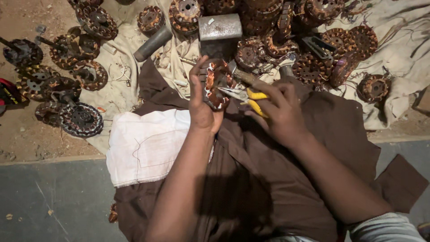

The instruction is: The person sits on the floor and uses pliers to pull copper windings out of electric motor stators, working one stator at a time. They grip the exposed copper coils with the pliers, tear them loose from the laminated core, and drop the extracted copper onto a pile of dismantled motor parts on the cloth beside them.

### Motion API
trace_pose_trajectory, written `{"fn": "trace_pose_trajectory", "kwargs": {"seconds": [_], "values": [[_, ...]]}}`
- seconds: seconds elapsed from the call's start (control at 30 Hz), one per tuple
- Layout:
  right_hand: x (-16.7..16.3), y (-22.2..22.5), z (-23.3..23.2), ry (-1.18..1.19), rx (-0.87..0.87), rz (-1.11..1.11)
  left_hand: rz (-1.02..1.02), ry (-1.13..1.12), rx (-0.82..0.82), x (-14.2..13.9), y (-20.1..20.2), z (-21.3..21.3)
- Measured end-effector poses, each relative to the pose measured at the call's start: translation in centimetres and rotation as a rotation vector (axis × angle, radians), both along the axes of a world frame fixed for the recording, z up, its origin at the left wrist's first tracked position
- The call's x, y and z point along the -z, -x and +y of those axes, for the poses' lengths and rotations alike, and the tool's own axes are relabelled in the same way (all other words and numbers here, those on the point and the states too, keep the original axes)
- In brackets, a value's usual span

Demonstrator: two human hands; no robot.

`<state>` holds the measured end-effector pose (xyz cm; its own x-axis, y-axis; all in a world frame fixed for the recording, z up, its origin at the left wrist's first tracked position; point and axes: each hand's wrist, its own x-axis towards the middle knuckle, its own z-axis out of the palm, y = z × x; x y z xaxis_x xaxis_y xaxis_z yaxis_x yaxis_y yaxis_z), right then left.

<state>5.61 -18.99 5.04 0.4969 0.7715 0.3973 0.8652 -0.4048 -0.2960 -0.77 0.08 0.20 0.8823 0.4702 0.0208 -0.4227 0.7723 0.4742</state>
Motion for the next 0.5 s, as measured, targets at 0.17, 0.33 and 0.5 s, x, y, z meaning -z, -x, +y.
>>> {"fn": "trace_pose_trajectory", "kwargs": {"seconds": [0.17, 0.33, 0.5], "values": [[1.9, -0.7, -0.5, -0.145, -0.043, 0.204, 0.013, 0.093, 0.028, -0.6, 0.1, -0.4], [5.3, -0.7, -0.7, -0.354, 0.184, 1.223, -0.158, 0.36, 0.229, -1.5, 0.5, -0.5], [5.1, -2.6, -0.4, -0.657, 0.161, 1.584, 0.145, 0.133, -0.083, -0.6, -0.1, -0.1]]}}
